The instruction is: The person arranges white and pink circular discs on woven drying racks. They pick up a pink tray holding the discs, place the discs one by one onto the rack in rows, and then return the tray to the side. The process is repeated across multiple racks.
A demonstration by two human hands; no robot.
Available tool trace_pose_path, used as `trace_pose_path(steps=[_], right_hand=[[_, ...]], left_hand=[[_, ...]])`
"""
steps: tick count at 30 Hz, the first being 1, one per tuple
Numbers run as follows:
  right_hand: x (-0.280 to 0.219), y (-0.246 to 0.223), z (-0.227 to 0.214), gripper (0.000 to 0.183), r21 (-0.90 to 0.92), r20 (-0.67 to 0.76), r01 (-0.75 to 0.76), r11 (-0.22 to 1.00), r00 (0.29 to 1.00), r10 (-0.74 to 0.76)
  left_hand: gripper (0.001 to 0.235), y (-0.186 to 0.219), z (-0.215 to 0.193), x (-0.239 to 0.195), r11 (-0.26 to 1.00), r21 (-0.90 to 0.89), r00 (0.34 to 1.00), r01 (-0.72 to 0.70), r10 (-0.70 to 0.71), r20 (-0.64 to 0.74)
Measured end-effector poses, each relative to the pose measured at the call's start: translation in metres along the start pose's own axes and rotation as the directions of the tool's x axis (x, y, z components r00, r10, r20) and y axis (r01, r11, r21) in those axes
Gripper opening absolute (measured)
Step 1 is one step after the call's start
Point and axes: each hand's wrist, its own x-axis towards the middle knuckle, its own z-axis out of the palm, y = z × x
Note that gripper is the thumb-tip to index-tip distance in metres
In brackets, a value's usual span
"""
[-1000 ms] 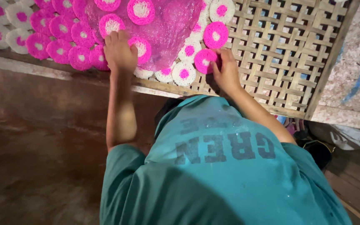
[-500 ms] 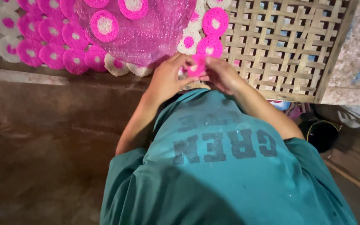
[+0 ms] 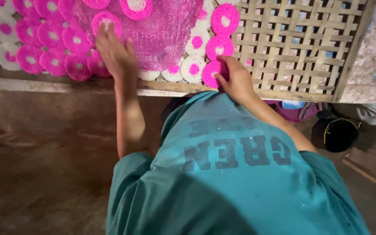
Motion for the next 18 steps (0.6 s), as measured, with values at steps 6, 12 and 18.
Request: trace_pose_path(steps=[6, 12, 18], right_hand=[[0.02, -0.02, -0.016, 0.043, -0.048, -0.062, -0.011, 0.999, 0.998, 0.008], [0.048, -0.027, -0.012, 0.03, 0.261, 0.045, 0.015, 0.965, 0.999, -0.027], [0.072, -0.025, -0.009, 0.024, 0.29, 0.07, 0.107, 0.951, 0.989, -0.133]], left_hand=[[0.055, -0.039, -0.007, 0.037, 0.938, 0.0, 0.904, 0.347, -0.335, 0.267], [0.07, -0.042, -0.01, 0.051, 0.946, -0.155, 0.957, 0.286, -0.273, 0.101], [0.034, -0.005, -0.031, 0.063, 0.822, -0.381, 0.898, 0.422, -0.323, 0.298]])
